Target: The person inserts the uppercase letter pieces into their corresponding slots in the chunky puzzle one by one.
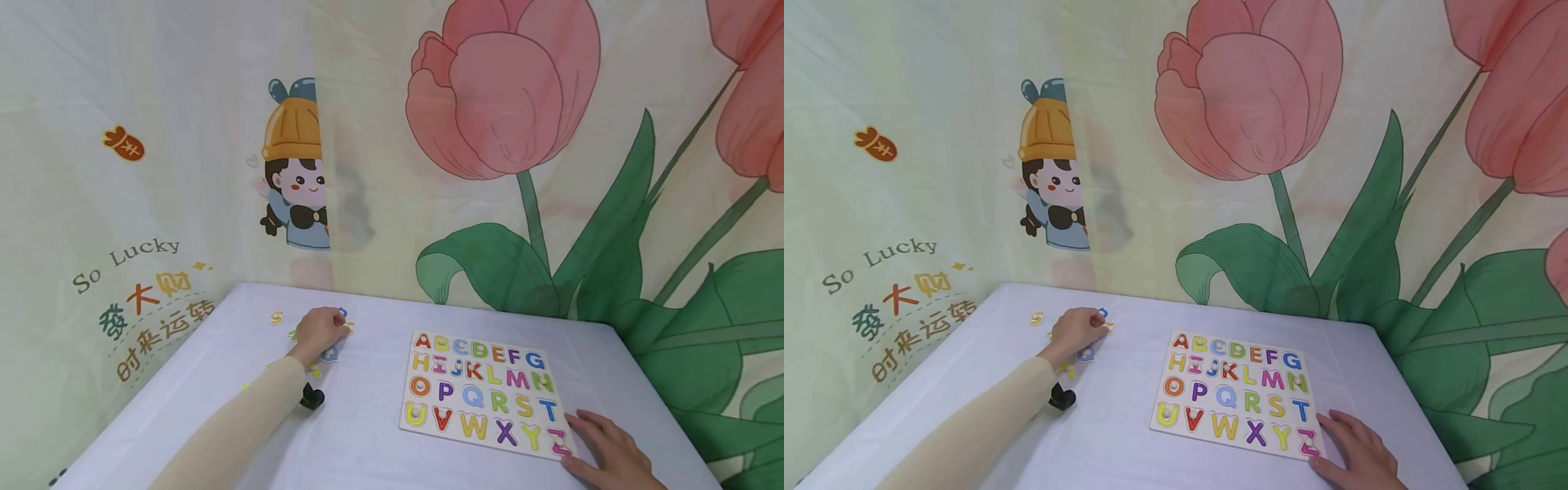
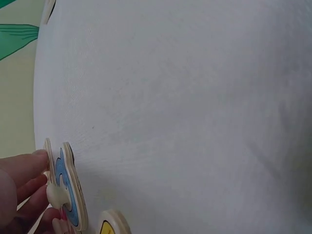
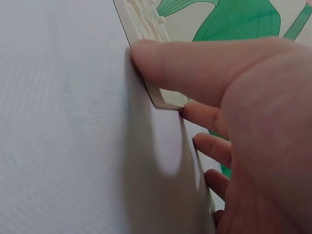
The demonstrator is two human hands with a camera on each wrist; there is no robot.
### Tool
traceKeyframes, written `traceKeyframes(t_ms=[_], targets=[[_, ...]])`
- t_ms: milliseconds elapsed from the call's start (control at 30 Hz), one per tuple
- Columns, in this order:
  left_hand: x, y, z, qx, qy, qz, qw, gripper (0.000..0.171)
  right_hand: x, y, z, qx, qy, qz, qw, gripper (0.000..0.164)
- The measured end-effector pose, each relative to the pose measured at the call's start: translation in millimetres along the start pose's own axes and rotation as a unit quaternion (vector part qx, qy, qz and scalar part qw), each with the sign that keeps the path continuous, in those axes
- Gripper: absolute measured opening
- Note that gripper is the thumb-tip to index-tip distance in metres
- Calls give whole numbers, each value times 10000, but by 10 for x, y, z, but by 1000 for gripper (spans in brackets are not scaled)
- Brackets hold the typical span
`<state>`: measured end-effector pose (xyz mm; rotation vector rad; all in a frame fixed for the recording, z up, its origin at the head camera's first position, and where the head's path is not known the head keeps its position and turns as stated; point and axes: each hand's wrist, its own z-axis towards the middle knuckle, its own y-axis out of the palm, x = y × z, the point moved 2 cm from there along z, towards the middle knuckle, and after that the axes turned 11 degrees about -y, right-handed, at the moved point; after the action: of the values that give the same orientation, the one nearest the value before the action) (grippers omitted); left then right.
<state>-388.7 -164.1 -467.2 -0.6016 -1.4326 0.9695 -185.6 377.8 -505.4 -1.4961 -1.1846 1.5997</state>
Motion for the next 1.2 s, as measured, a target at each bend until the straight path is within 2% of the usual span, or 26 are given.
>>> traceKeyframes(t_ms=[133,467,567,667,900,967,1100,1200], targets=[[3,31,29,43,-241,39,9997,14,22,14,-3,62,-89,11,9999,90],[47,31,-29,142,-354,-24,9993,10,31,33,8,108,-40,-31,9999,90],[80,35,-35,46,-103,-29,9999,8,30,31,7,142,-70,-51,9999,90],[134,46,-49,-179,348,-53,9992,5,28,27,0,173,-89,-52,9998,91],[272,102,-168,-682,1379,114,9880,6,46,36,-12,149,-53,-31,9999,89],[293,126,-203,-817,1463,118,9858,7,54,40,-12,156,-56,-44,9999,89],[309,153,-267,-1127,1360,-38,9843,8,66,46,-9,198,-67,-67,9998,90],[300,163,-295,-1231,1284,-112,9840,9,71,50,-5,235,-75,-98,9996,91]])
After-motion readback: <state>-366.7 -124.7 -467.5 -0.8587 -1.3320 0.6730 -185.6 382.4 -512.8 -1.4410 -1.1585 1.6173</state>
